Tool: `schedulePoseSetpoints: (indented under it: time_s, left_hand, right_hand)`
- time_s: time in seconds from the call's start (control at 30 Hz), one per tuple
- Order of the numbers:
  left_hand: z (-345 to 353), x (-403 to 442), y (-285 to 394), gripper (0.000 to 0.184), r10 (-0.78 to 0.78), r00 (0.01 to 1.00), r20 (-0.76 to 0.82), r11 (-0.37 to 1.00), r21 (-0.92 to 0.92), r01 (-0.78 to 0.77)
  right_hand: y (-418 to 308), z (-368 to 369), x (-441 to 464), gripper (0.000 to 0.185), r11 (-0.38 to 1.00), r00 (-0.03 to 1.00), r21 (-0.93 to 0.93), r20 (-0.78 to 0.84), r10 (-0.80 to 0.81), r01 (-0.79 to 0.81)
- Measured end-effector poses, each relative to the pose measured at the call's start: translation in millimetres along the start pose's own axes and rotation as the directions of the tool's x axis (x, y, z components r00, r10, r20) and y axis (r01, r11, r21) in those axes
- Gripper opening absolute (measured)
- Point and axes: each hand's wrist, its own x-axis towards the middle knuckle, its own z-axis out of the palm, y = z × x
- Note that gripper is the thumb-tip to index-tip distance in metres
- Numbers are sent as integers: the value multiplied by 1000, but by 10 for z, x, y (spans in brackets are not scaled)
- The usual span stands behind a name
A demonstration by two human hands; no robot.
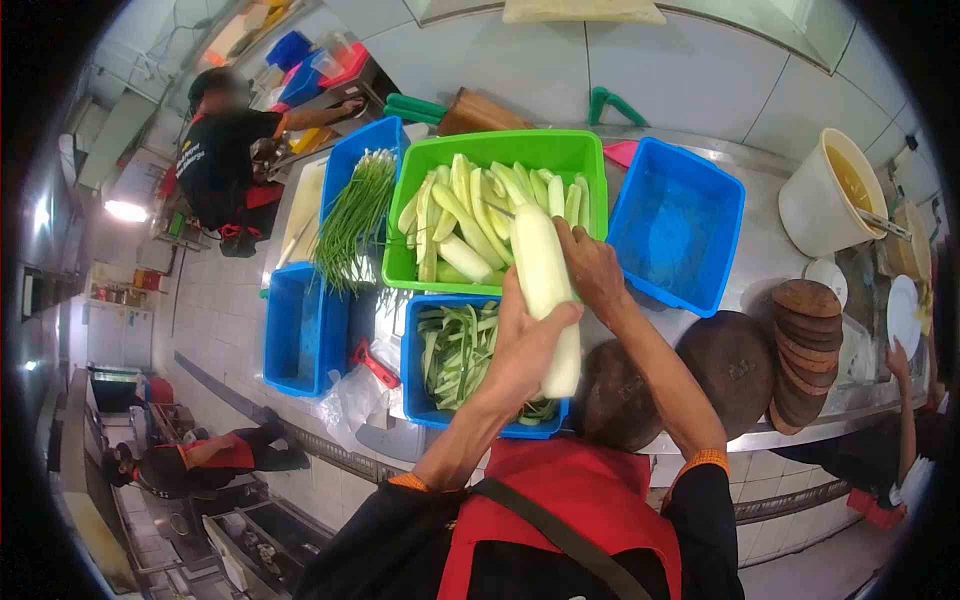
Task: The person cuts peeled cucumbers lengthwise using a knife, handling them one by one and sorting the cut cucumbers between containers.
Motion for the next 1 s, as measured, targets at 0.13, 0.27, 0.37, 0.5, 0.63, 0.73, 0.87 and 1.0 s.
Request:
schedulePoseSetpoints:
  time_s: [0.13,0.27,0.37,0.5,0.63,0.73,0.87,1.0]
  left_hand:
    - [20,-18,-59,68,26,999,-34,999,-27,-26]
    - [-45,-141,91,61,-68,998,-18,997,-42,67]
    - [-26,-132,-2,58,-61,997,-43,994,-93,57]
    - [-42,-154,26,60,-93,996,1,987,-135,92]
    - [-4,-614,73,74,-165,949,269,985,-7,173]
    - [-45,39,-86,66,-207,978,14,958,207,200]
    - [-338,1165,-741,49,113,985,-131,979,182,-88]
    - [-634,1357,-600,52,14,999,-46,978,-207,-23]
  right_hand:
    - [-119,-88,73,35,1000,999,-23,47,-14,15]
    - [-25,-67,86,37,995,995,-50,68,-79,83]
    - [-66,-81,62,38,996,994,-34,84,-75,78]
    - [45,-31,160,36,996,994,-80,104,-34,42]
    - [637,-144,283,23,966,971,-117,40,237,-231]
    - [347,-590,351,19,909,928,190,30,372,-371]
    - [90,-844,46,24,809,900,453,-35,435,-374]
    - [-394,-877,-511,22,801,902,485,-53,429,-352]
